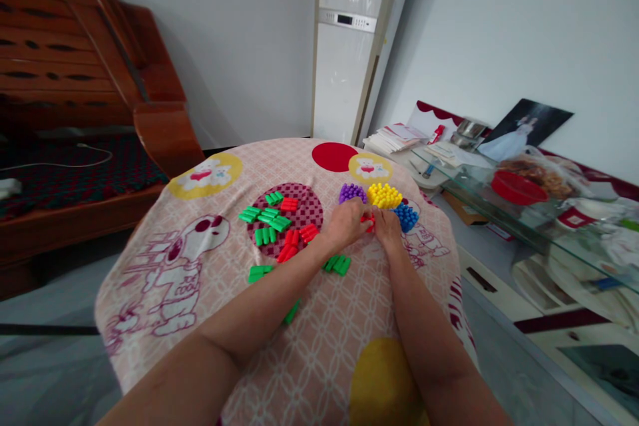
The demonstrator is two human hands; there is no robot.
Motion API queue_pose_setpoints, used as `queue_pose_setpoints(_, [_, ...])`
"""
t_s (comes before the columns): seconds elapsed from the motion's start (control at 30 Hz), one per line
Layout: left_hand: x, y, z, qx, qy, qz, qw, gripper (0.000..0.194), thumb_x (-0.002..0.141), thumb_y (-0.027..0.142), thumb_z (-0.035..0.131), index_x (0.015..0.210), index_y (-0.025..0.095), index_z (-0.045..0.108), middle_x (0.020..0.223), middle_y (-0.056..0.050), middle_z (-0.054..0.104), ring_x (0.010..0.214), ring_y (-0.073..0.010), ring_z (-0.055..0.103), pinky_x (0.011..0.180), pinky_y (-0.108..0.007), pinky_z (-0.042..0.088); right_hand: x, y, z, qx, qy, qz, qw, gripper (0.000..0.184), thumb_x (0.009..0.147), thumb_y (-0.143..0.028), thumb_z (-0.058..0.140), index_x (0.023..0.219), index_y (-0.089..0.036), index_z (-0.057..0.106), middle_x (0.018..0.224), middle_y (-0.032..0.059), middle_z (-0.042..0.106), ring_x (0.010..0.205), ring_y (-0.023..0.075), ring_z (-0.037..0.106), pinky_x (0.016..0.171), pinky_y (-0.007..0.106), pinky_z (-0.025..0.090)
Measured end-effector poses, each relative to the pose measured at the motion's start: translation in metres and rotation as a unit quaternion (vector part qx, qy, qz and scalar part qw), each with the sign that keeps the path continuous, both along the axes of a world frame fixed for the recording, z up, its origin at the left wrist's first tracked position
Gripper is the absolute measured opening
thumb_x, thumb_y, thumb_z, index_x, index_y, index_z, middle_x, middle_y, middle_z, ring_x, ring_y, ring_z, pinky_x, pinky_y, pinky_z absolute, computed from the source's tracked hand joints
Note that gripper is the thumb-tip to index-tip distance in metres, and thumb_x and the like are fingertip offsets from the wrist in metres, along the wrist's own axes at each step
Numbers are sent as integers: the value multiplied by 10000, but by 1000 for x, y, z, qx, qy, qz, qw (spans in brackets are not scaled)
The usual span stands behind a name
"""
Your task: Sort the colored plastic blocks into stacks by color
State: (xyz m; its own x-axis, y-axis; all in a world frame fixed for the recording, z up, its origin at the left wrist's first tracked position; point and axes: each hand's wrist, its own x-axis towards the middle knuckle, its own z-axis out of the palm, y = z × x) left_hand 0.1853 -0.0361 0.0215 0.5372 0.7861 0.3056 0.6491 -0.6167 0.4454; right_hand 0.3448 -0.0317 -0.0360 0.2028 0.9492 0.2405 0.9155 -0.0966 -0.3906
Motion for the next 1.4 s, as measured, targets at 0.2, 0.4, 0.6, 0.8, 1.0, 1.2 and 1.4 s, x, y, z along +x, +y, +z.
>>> queue_pose_setpoints(0.2, [14,0,-18,26,20,25,999,163,888,238,581,928,167,723,979,-113,670,1008,-256,624,850,-342,515,0,0,1,-11,4,2,1000,567,1059,-357,250,808,-171,723,893,158,749,864,257,681,712,309,431])
queue_pose_setpoints(0.4, [15,-2,-20,20,-20,32,999,164,900,251,581,902,156,714,998,-103,668,960,-225,622,826,-317,514,2,0,-3,14,37,-1,999,532,1045,-360,279,762,-185,695,866,160,741,857,275,683,714,325,434])
queue_pose_setpoints(0.6, [14,-2,-30,22,6,51,998,188,927,261,548,924,172,713,1030,-94,677,977,-218,619,834,-304,510,4,3,-8,48,77,-3,996,506,1017,-399,291,681,-208,616,786,159,708,783,298,660,693,363,433])
queue_pose_setpoints(0.8, [7,5,-33,40,-27,37,998,120,845,256,658,917,167,695,1041,-103,668,995,-238,624,845,-329,526,6,3,-8,52,103,8,993,494,998,-436,295,622,-233,542,695,119,657,722,274,621,687,365,424])
queue_pose_setpoints(1.0, [-53,48,-17,67,-65,136,986,326,855,256,629,1157,137,660,1146,-132,684,1081,-254,636,966,-381,510,5,4,-8,49,135,-11,990,490,983,-472,323,623,-232,552,656,104,628,728,267,610,695,361,427])
queue_pose_setpoints(1.2, [-110,77,-31,42,110,222,968,451,859,184,530,1287,84,632,1316,-192,656,1252,-303,587,1096,-420,412,5,4,-6,32,144,-11,989,537,988,-462,270,625,-229,591,605,99,606,721,272,612,708,367,427])
queue_pose_setpoints(1.4, [-118,72,-32,-28,225,222,948,407,871,188,511,1218,107,707,1235,-182,705,1172,-311,641,977,-375,477,4,3,-5,26,132,-23,991,563,998,-460,270,671,-204,651,662,124,648,744,274,636,718,359,429])
